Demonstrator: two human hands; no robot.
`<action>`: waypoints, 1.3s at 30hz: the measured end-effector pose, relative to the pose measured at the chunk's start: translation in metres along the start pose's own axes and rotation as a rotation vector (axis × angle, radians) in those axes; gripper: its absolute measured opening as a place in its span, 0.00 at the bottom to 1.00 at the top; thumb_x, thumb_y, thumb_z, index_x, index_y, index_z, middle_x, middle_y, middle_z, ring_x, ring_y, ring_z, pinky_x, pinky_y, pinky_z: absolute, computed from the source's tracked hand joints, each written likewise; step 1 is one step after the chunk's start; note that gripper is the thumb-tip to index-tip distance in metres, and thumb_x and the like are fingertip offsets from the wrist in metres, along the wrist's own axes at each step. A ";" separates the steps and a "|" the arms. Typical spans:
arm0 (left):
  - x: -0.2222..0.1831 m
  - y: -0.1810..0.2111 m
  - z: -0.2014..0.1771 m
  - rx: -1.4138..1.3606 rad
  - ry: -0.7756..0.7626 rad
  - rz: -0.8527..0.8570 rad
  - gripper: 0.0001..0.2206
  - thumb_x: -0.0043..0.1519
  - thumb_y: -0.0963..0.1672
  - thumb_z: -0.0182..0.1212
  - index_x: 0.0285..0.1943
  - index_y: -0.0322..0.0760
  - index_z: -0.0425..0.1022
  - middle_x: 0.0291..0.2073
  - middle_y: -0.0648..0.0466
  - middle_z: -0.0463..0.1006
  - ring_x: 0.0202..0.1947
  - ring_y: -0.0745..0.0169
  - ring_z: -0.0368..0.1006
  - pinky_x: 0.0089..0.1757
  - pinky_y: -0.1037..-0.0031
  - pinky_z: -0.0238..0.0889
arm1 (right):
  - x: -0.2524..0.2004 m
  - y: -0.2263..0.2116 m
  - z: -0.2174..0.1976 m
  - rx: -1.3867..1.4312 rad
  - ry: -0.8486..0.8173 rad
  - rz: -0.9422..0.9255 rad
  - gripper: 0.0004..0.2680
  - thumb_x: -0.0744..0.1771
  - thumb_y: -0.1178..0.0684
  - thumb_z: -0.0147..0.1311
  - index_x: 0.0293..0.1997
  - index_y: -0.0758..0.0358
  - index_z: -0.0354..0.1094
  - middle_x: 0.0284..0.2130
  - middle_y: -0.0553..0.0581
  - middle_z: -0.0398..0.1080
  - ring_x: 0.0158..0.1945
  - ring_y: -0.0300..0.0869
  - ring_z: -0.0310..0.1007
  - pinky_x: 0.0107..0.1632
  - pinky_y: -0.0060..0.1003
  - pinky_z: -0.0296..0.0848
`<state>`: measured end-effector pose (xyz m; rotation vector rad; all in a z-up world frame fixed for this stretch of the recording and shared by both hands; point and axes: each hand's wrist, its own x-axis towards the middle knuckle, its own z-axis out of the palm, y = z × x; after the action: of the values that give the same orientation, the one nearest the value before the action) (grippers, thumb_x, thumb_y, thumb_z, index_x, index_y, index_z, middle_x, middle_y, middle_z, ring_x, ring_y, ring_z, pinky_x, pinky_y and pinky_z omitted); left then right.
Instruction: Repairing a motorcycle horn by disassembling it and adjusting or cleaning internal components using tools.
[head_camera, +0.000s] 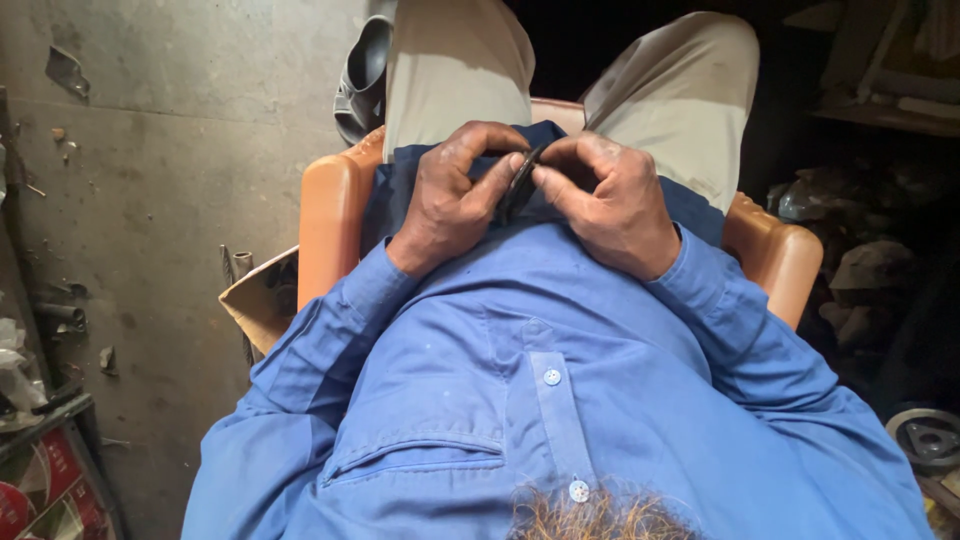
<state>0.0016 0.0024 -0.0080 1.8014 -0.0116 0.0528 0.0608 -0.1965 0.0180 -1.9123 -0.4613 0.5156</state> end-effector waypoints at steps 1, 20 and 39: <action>0.001 0.000 0.001 0.000 0.001 -0.001 0.06 0.67 0.39 0.63 0.50 0.31 0.76 0.46 0.47 0.81 0.47 0.57 0.80 0.50 0.71 0.72 | -0.001 0.001 0.001 0.001 -0.001 0.000 0.05 0.67 0.58 0.61 0.44 0.69 0.75 0.34 0.56 0.78 0.36 0.37 0.78 0.40 0.31 0.76; 0.064 0.072 -0.007 0.059 0.096 0.242 0.05 0.67 0.38 0.65 0.50 0.33 0.77 0.47 0.48 0.80 0.46 0.59 0.81 0.45 0.74 0.76 | 0.016 -0.068 -0.043 0.112 0.213 -0.115 0.03 0.70 0.62 0.59 0.48 0.69 0.73 0.39 0.53 0.76 0.41 0.33 0.76 0.46 0.28 0.76; 0.057 0.078 0.001 0.066 0.135 0.170 0.05 0.66 0.38 0.65 0.48 0.33 0.79 0.47 0.50 0.81 0.43 0.63 0.80 0.35 0.77 0.75 | 0.014 -0.065 -0.036 -0.006 0.312 -0.214 0.03 0.68 0.62 0.60 0.44 0.67 0.72 0.36 0.55 0.75 0.39 0.37 0.76 0.44 0.31 0.75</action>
<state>0.0562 -0.0157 0.0701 1.8561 -0.0675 0.2987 0.0870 -0.1924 0.0889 -1.8800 -0.4556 0.0732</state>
